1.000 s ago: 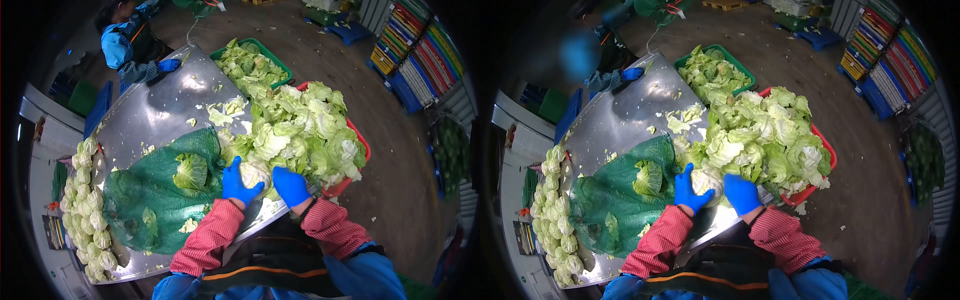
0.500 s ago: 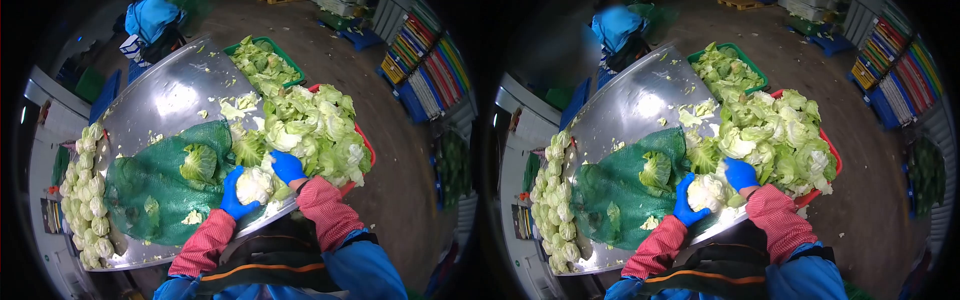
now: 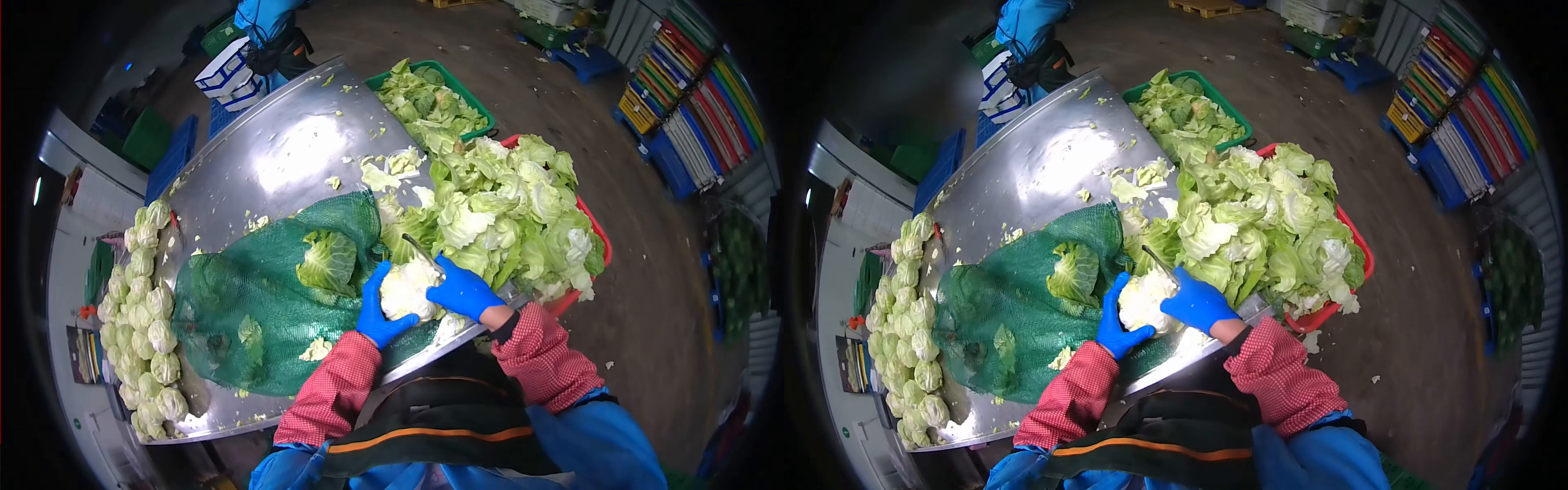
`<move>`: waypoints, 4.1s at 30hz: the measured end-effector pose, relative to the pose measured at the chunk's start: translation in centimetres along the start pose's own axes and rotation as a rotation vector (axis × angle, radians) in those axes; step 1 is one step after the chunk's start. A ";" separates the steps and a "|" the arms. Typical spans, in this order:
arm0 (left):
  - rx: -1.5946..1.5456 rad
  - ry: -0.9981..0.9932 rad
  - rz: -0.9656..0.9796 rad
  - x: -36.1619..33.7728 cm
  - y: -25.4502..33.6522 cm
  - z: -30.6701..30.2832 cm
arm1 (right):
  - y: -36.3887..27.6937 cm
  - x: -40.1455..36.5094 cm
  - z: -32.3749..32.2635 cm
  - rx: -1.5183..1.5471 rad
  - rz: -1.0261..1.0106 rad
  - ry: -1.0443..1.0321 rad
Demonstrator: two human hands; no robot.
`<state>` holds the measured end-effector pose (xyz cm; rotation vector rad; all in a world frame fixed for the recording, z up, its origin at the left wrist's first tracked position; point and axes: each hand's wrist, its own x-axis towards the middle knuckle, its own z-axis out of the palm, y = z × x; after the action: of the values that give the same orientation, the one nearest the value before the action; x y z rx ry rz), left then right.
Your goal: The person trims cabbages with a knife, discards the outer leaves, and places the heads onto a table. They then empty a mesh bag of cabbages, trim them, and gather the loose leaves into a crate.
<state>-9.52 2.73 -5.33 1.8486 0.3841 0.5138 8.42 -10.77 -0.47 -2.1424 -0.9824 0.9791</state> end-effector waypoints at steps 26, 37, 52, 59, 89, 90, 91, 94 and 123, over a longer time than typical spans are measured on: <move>-1.354 0.075 -0.575 1.8 4.8 -3.8 | 3.4 -1.0 -6.4 -0.111 -0.122 0.340; -1.453 -0.047 -0.490 2.1 10.4 -2.6 | -8.1 -3.6 -5.9 0.137 -0.466 0.084; -1.230 -0.041 -0.658 2.2 7.1 -0.2 | -5.0 -3.1 -7.3 -0.386 -1.011 0.493; -1.584 -0.295 -0.559 3.1 6.2 -0.9 | -3.4 -4.1 -7.9 -0.405 -0.812 0.229; -1.345 0.097 -0.753 0.4 7.9 -1.0 | -1.5 4.1 -7.8 0.477 -0.302 0.320; -1.350 0.082 -0.717 0.1 7.7 -1.8 | -2.3 3.6 -8.1 0.213 -0.231 0.256; -1.354 0.082 -0.685 -0.1 7.7 -2.6 | -3.2 3.1 -7.4 0.183 -0.305 0.211; -1.400 0.059 -0.604 -1.3 7.7 -5.3 | -4.7 1.4 -2.8 0.189 -0.510 0.007; -0.805 1.401 0.099 -21.5 3.6 -66.6 | -24.3 4.9 22.8 0.554 -0.041 -0.289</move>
<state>-62.64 44.41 13.39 0.4964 0.8242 1.7111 -16.82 11.28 2.83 -1.5467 -0.7610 1.3794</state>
